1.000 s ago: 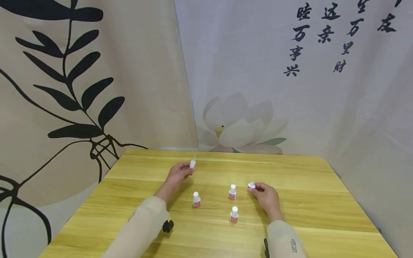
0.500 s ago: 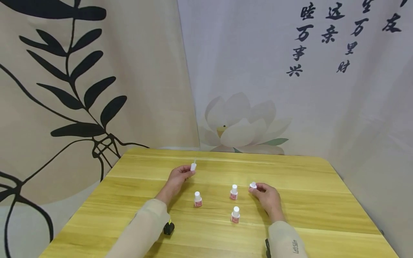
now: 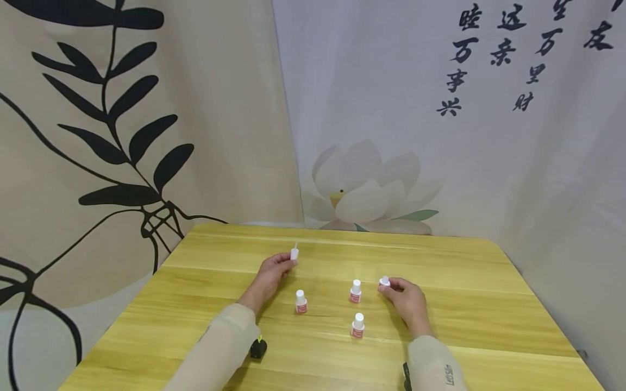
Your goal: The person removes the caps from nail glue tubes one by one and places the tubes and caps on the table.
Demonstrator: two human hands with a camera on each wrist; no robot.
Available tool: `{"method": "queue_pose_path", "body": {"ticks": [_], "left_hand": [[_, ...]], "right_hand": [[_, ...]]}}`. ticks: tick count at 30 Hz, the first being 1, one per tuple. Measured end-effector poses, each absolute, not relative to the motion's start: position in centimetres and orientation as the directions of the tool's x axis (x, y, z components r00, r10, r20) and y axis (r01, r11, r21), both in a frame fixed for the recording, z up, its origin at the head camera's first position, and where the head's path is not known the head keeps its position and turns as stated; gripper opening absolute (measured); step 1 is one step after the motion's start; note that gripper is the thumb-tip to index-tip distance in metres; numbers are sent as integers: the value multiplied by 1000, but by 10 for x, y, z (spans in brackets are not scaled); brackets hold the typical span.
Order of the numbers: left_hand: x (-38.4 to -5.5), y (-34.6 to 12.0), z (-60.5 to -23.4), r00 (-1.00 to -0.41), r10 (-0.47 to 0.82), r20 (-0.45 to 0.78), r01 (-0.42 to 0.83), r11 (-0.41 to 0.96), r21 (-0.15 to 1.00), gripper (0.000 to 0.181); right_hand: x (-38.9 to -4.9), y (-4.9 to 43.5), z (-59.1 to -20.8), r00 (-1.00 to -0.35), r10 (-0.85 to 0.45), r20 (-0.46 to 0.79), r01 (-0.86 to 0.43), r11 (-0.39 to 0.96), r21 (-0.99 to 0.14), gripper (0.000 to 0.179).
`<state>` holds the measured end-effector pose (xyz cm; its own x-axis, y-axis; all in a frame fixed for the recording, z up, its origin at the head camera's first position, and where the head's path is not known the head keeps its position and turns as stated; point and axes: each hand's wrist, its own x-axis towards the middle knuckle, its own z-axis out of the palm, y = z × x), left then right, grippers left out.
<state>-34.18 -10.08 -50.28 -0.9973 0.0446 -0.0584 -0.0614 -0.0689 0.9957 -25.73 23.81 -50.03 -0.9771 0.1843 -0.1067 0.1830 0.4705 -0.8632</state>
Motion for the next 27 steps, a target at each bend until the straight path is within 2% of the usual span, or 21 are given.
{"method": "queue_pose_path", "body": {"ticks": [10,16,27], "left_hand": [[-340,-102,-500,-995,86,-53,-67,-177,982,34],[-341,-102,-500,-994,94,-53,-66,-143,987,32],[-340,-104,-498,-997,74,-38,-43,-72,996,39]], "right_hand": [[-257,238,-501,-977,184,-111,187,476,-859,56],[-257,238,-502,-978,183,-105,182,477,-860,56],[-259,238,-503,-977,185,-104,179,459,-870,56]]}}
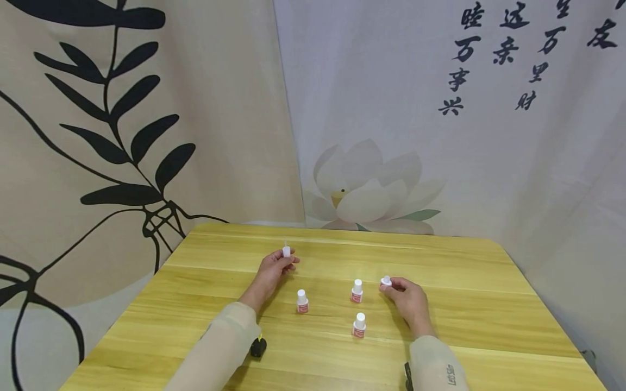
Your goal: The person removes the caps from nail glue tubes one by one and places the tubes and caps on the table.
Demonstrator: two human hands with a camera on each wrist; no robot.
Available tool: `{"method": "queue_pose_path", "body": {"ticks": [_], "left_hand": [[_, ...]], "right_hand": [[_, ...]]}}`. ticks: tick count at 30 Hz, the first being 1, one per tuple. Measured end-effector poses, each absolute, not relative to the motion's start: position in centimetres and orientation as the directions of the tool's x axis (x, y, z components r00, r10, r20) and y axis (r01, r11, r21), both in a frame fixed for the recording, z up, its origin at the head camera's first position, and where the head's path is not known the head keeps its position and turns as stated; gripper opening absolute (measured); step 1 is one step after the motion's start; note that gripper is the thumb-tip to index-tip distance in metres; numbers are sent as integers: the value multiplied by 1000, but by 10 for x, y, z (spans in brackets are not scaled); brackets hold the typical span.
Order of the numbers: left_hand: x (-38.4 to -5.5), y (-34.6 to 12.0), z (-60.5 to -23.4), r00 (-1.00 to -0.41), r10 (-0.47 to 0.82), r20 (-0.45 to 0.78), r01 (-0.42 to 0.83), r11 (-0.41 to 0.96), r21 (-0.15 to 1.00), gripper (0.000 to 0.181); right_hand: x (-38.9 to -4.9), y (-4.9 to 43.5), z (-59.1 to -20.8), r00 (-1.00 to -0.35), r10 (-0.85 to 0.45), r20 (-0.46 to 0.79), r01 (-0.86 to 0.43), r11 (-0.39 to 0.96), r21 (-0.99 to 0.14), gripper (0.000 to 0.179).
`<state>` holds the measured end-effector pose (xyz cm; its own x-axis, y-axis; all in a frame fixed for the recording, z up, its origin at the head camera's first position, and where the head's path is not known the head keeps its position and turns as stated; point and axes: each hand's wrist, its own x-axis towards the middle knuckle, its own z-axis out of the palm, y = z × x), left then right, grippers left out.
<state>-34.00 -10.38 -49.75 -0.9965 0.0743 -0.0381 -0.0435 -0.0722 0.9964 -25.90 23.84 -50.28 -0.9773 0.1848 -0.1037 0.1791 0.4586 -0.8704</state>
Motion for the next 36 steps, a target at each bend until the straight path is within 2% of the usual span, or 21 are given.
{"method": "queue_pose_path", "body": {"ticks": [10,16,20,23,26,36], "left_hand": [[-337,-104,-494,-995,101,-5,-13,-81,997,35],[-336,-102,-494,-998,58,-33,-34,-14,999,35],[-339,-106,-498,-998,54,14,25,209,978,31],[-337,-110,-496,-997,63,50,73,447,891,30],[-335,-113,-493,-996,69,53,84,600,796,33],[-329,-112,-494,-977,212,-5,159,748,644,48]], "right_hand": [[-259,239,-504,-978,186,-96,173,464,-869,54],[-258,238,-503,-979,181,-95,171,470,-866,56],[-258,239,-502,-978,180,-102,177,467,-866,57],[-258,238,-501,-978,180,-105,179,465,-867,57],[-258,238,-500,-978,179,-104,177,465,-868,57],[-255,238,-499,-978,181,-108,183,473,-862,58]]}}
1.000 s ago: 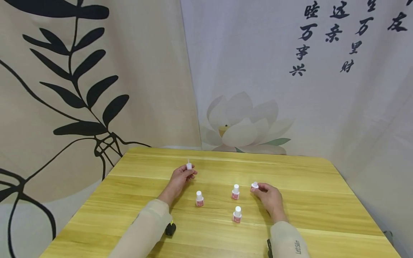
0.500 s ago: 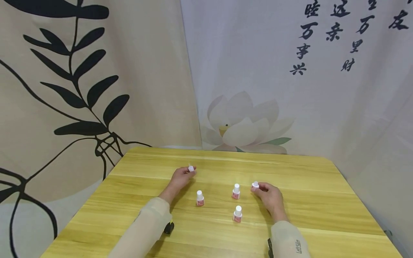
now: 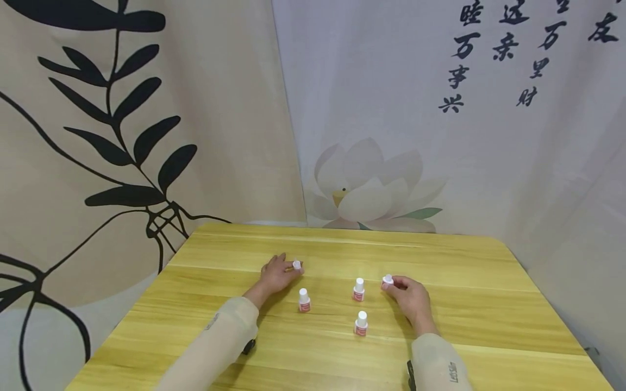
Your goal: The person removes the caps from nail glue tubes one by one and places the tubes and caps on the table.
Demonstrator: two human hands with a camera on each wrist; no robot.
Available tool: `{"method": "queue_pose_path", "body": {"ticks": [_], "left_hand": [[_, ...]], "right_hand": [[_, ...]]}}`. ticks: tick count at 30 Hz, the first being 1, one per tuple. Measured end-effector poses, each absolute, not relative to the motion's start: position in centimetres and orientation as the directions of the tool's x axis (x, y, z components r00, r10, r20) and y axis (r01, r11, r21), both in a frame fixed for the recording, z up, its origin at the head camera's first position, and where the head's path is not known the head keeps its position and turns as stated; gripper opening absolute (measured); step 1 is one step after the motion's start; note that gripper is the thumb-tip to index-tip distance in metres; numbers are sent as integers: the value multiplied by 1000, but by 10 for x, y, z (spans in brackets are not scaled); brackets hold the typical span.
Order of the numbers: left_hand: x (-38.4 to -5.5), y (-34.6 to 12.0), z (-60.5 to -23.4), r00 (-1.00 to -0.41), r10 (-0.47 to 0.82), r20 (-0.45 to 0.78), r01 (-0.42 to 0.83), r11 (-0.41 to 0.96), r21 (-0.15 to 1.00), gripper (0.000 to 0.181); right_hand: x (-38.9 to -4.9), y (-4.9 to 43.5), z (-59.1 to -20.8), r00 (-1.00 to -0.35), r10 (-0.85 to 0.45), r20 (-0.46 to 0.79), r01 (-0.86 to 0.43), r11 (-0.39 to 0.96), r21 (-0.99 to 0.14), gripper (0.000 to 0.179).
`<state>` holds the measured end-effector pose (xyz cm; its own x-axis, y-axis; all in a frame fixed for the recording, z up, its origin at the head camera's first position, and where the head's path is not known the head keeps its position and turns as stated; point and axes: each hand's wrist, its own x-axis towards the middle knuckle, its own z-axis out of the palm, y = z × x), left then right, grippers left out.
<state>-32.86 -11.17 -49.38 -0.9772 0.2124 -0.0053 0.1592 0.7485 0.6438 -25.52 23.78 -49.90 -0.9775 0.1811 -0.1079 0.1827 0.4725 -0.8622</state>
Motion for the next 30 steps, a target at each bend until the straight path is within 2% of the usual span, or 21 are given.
{"method": "queue_pose_path", "body": {"ticks": [6,20,30], "left_hand": [[-327,-110,-498,-966,257,-14,207,809,550,47],[-321,-108,-495,-957,284,-60,217,836,503,52],[-321,-106,-496,-960,280,-23,236,850,470,49]], "right_hand": [[-257,239,-500,-979,173,-111,182,476,-861,60],[-258,241,-503,-981,166,-101,171,488,-856,59],[-257,240,-499,-980,167,-106,175,480,-860,59]]}}
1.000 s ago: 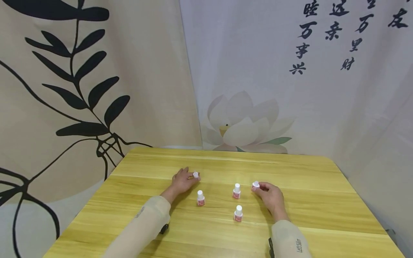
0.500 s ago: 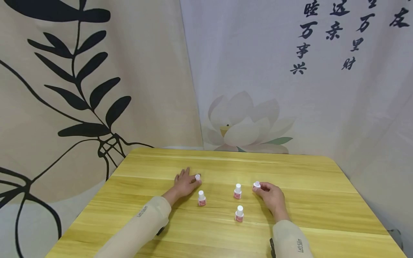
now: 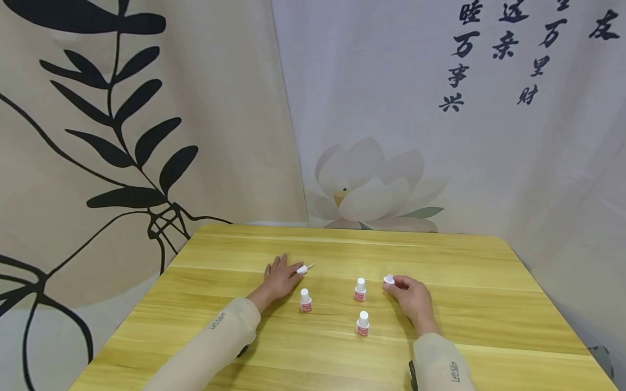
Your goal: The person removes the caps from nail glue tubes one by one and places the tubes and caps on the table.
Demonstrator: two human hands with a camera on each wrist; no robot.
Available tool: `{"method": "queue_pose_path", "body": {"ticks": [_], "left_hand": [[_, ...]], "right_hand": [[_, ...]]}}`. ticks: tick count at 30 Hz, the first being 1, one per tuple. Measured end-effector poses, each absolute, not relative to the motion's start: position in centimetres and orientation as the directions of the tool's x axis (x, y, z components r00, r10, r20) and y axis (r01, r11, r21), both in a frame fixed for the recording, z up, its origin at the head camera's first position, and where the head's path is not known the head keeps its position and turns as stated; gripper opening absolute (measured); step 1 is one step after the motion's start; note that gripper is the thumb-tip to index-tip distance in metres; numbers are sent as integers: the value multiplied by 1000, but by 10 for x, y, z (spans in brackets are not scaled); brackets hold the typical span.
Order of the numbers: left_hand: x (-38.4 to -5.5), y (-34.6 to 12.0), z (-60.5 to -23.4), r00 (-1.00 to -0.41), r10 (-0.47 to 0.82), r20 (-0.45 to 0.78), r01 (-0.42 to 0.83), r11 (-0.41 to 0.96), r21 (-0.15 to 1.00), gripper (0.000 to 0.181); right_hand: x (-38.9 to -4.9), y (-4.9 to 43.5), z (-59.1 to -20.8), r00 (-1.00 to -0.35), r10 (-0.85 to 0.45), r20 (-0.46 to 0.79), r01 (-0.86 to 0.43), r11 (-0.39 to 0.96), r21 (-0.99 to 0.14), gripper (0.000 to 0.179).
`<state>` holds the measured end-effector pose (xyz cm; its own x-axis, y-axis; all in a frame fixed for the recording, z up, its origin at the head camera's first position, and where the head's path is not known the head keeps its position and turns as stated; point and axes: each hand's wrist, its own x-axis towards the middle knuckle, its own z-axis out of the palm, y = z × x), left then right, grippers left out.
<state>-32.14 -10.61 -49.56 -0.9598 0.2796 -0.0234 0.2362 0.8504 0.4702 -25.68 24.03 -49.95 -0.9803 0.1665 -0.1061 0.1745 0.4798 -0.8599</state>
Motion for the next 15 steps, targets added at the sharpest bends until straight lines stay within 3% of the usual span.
{"method": "queue_pose_path", "body": {"ticks": [7,12,15], "left_hand": [[-326,-96,-493,-965,257,56,251,833,493,63],[-333,-85,-491,-953,289,93,296,813,501,35],[-334,-83,-488,-965,245,94,252,765,593,22]], "right_hand": [[-258,241,-502,-979,172,-106,177,474,-863,57],[-258,241,-502,-980,172,-102,173,468,-867,57],[-258,241,-500,-980,170,-104,173,469,-866,58]]}}
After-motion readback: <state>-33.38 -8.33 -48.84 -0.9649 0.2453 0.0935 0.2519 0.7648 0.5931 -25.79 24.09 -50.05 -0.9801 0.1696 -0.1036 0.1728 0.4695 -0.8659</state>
